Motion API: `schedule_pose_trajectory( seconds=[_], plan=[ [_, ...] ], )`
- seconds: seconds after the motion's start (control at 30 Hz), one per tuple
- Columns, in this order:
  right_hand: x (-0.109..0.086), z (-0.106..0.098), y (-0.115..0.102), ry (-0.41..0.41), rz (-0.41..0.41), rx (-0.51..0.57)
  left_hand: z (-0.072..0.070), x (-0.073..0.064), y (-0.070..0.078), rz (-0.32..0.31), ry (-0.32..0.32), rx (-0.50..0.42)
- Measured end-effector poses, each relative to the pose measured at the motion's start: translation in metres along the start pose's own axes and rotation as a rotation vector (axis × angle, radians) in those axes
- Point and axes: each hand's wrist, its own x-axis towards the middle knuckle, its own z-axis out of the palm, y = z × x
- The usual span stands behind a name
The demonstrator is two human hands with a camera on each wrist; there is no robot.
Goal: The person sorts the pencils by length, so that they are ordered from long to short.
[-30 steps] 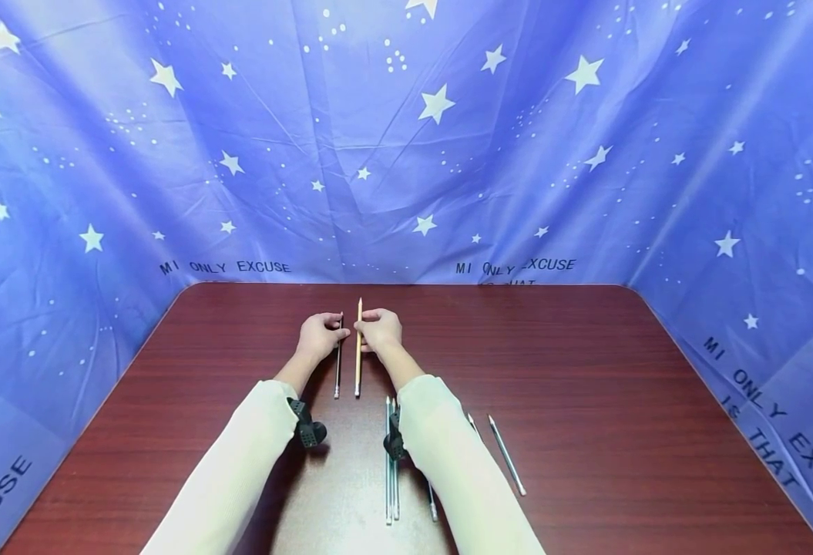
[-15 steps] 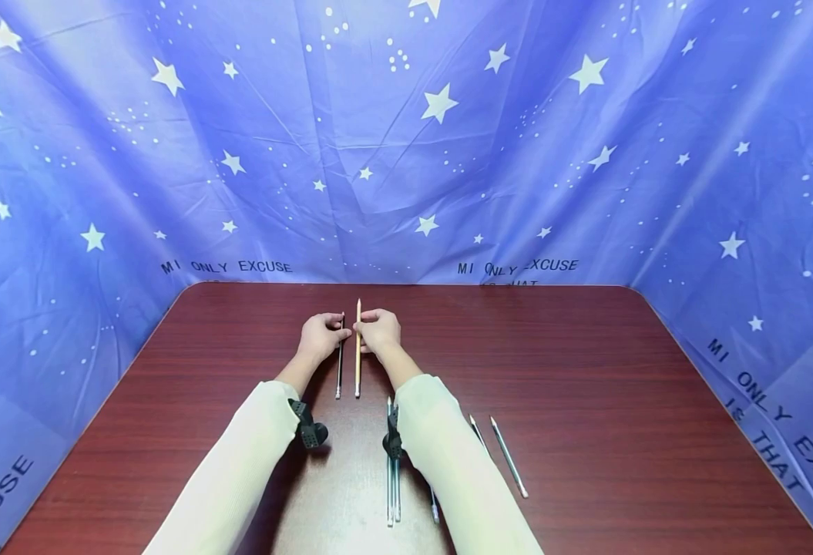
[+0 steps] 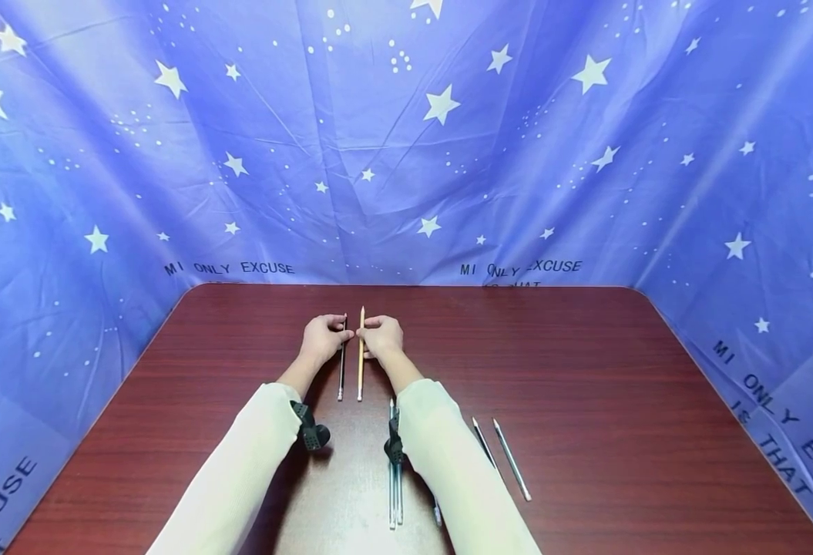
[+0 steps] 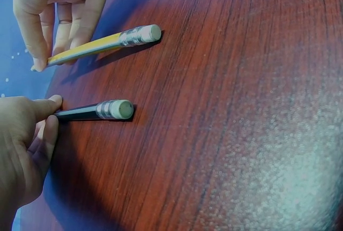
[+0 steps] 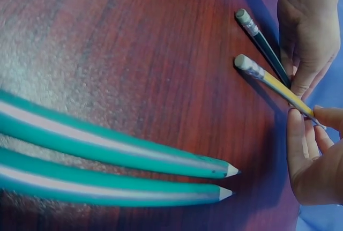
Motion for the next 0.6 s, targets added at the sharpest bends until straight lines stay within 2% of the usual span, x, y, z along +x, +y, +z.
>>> schedule_pose_trajectory(
  seconds=[0.27,0.6],
  plan=[
    [0.003,0.006,0.006,0.055,0.005,-0.043,0.002,0.0,-0.003,-0.001,-0.003,-0.007],
    [0.001,0.012,0.003,0.072,-0.006,-0.081,0.0,0.002,-0.003,0.009,-0.004,-0.001]
  ],
)
